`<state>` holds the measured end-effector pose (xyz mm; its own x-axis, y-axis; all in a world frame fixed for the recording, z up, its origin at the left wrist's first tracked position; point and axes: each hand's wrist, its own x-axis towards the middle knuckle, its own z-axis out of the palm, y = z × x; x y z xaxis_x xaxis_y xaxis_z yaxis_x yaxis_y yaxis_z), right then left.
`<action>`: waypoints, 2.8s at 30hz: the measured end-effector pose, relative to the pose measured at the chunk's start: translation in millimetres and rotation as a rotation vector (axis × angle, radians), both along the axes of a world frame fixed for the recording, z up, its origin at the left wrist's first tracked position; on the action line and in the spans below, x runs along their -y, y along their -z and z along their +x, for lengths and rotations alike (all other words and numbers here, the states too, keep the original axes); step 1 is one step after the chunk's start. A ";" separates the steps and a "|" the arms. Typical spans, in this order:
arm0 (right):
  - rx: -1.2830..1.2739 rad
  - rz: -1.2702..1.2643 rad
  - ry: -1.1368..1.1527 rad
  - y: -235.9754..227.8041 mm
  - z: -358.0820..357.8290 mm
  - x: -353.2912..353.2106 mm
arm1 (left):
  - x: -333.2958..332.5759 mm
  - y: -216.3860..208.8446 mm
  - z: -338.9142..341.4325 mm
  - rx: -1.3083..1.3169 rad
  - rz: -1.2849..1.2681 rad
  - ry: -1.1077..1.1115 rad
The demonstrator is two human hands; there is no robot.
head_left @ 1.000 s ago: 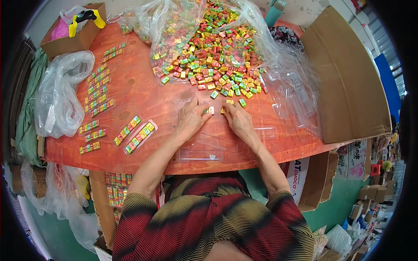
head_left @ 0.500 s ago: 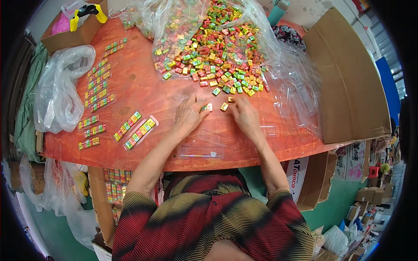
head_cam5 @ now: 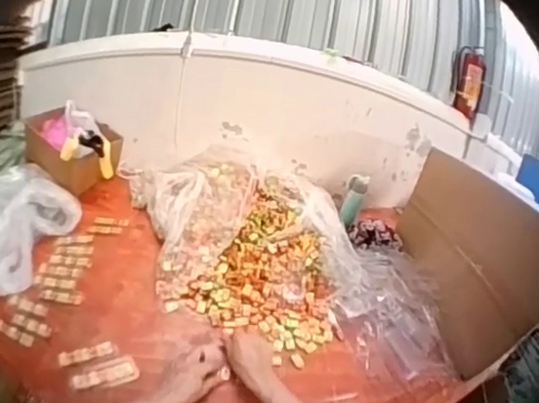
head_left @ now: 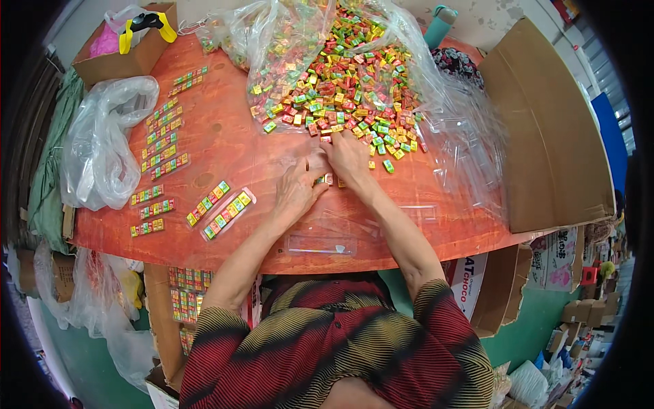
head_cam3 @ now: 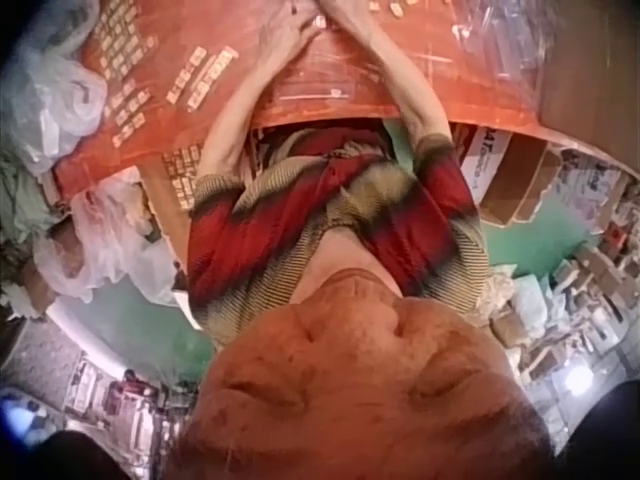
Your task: Sorting and arranging small colorful product packages on a table.
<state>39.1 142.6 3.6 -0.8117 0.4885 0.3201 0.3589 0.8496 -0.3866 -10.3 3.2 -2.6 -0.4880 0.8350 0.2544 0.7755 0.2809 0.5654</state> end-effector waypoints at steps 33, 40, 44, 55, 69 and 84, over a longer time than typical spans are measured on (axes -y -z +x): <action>0.153 -0.195 -0.328 -1.9 58.5 11.3 | 4.0 -2.8 -23.6 0.102 0.000 0.216; 0.157 -0.230 -0.332 1.4 59.8 6.7 | 1.6 -2.1 -29.4 0.122 -0.104 0.233; 0.012 -0.185 -0.302 -2.0 64.8 10.3 | 5.8 1.4 -30.9 0.139 -0.114 0.209; -0.002 -0.102 0.087 7.0 81.0 -7.4 | 6.4 -5.4 -17.0 0.110 -0.075 0.140; 0.052 -0.218 -0.256 -7.7 85.6 14.4 | 4.7 -3.8 -11.5 0.074 -0.056 0.152; 0.125 -0.341 -0.304 -32.2 132.2 79.6 | 80.8 -37.7 56.5 0.174 -0.102 0.061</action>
<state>171.3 63.0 35.8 -0.9564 0.2828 0.0731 0.1751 0.7555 -0.6313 46.2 -77.6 35.2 -0.4651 0.8814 0.0828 0.6858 0.2995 0.6633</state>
